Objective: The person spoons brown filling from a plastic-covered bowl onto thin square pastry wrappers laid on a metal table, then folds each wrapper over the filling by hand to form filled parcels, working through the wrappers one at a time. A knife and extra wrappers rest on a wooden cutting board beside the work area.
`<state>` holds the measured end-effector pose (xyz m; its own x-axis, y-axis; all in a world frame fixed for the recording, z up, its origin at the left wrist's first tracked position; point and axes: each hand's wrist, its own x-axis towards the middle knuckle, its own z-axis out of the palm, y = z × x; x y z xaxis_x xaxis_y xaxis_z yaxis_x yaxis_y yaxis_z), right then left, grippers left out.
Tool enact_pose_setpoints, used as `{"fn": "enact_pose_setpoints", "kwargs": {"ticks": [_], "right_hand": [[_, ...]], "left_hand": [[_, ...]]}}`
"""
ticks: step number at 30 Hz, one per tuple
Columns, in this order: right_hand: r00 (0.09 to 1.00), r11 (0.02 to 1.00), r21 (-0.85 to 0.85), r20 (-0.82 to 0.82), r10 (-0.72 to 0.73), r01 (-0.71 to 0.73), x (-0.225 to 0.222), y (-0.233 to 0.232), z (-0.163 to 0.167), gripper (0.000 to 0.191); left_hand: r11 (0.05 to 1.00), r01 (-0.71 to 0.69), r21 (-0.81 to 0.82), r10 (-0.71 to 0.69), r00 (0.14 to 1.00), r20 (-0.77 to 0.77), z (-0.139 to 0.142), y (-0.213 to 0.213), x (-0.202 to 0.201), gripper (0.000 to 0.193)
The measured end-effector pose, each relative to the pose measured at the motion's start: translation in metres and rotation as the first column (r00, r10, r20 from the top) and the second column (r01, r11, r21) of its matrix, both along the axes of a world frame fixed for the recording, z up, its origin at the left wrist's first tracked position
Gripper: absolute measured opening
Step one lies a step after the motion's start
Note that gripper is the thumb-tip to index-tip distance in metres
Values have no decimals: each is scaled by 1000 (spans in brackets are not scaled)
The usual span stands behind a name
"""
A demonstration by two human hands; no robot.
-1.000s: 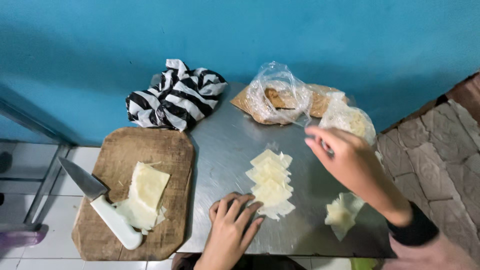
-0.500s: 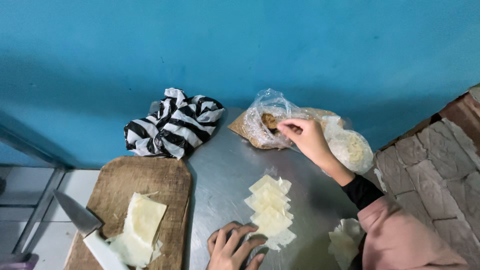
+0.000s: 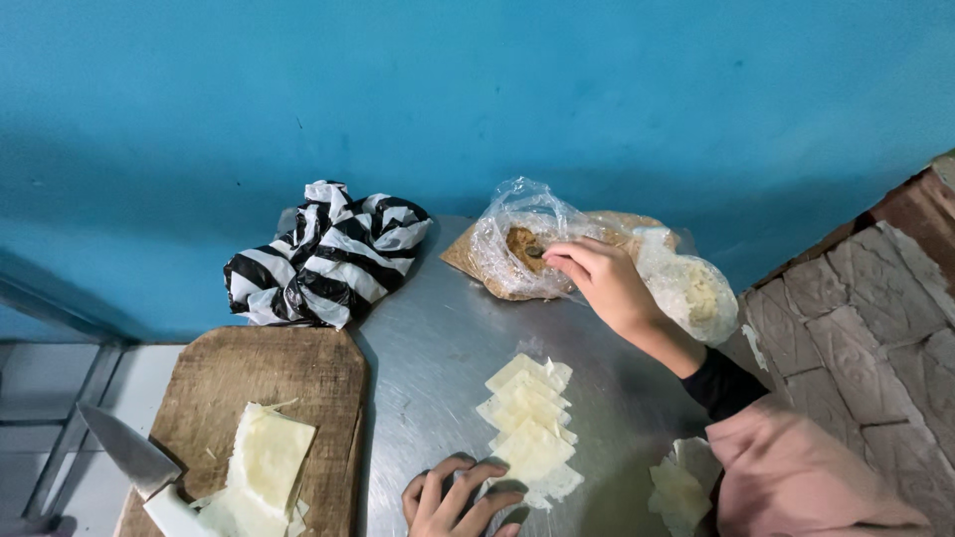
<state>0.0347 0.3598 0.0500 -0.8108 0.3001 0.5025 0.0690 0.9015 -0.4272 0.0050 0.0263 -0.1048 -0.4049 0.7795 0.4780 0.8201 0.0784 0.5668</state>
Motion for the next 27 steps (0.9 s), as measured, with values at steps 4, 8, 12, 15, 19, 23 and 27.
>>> {"fn": "enact_pose_setpoints", "kwargs": {"ticks": [4, 8, 12, 15, 19, 23, 27], "right_hand": [[998, 1000, 27, 68, -12, 10, 1, -2, -5, 14], [997, 999, 14, 63, -45, 44, -4, -5, -10, 13], [999, 999, -10, -20, -46, 46, -10, -5, -15, 14], [970, 925, -294, 120, -212, 239, -12, -3, -17, 20], [995, 839, -541, -33, -92, 59, -12, 0, -17, 23], [995, 744, -667, -36, -89, 43, -11, 1, -14, 26], [986, 625, -780, -86, -140, 21, -8, 2, -12, 26]], "left_hand": [[999, 3, -32, -2, 1000, 23, 1, 0, 2, 36], [999, 20, -25, -19, 1000, 19, 2, -2, 1, 35], [999, 25, -20, -24, 999, 22, 3, -2, 0, 35], [1000, 14, -14, -13, 1000, 24, 2, -2, 1, 35], [1000, 22, -3, -22, 1000, 4, 1, -1, 0, 34], [1000, 28, 3, -28, 999, -20, 2, -2, -1, 32], [998, 57, -7, -57, 998, -1, 2, -4, -3, 31]]}}
